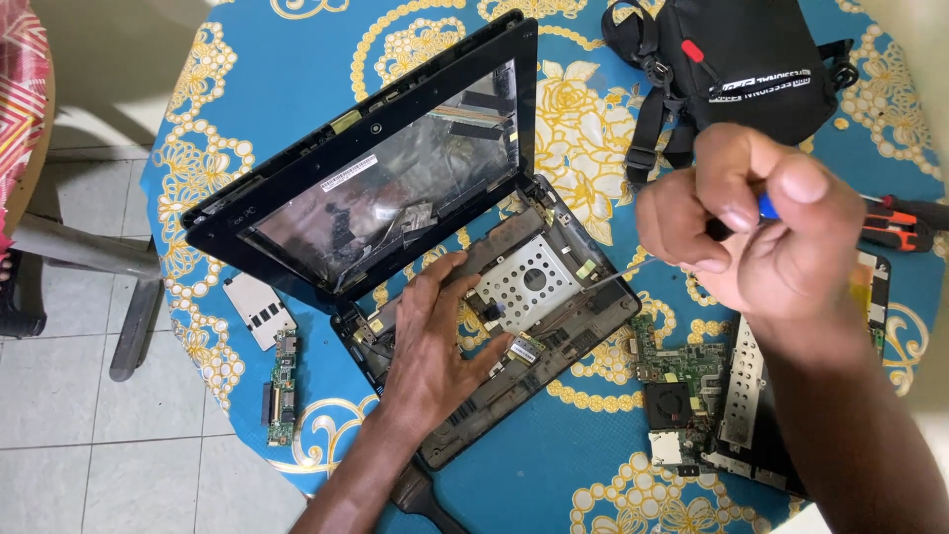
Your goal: The person removes screws from a metal bracket inside a disassembled laptop using a screwdriver, then uses a brush to clean dust from the laptop's interior. The person continues to unscrew and remove the metal bracket.
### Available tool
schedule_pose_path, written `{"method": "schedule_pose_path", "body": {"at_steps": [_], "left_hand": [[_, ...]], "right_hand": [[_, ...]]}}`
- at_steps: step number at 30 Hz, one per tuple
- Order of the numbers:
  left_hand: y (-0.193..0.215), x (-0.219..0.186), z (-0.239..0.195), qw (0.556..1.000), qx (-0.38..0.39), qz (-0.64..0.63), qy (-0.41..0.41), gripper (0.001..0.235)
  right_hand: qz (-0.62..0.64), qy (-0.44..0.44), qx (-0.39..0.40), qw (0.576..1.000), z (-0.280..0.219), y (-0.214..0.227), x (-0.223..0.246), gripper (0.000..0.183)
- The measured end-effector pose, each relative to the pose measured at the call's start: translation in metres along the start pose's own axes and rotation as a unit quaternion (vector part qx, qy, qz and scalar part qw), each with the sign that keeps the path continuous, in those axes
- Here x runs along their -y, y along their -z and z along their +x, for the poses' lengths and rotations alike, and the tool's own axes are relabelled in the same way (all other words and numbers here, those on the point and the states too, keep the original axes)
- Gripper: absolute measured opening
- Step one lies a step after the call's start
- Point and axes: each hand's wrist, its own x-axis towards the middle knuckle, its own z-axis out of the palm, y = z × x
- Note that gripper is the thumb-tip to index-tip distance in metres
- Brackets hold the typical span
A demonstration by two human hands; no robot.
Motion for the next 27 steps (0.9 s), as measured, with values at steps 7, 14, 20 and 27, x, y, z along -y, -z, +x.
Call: {"method": "schedule_pose_path", "body": {"at_steps": [7,14,20,27], "left_hand": [[0.001,0.001,-0.001,1.000,-0.011,0.002,-0.008,0.068],[0.002,-0.001,0.000,1.000,-0.015,0.007,-0.022,0.069],[0.002,-0.002,0.001,1.000,-0.015,0.009,-0.023,0.067],[0.002,-0.001,0.001,0.999,-0.019,0.020,-0.019,0.068]], "right_hand": [[-0.029,-0.111,0.176,0.978,-0.014,-0.006,0.032,0.061],[0.109,-0.090,0.104,0.984,-0.017,-0.009,0.014,0.061],[0.185,-0.024,0.000,0.983,-0.012,-0.011,0.008,0.054],[-0.021,-0.086,0.043,0.995,-0.017,-0.020,0.042,0.046]]}}
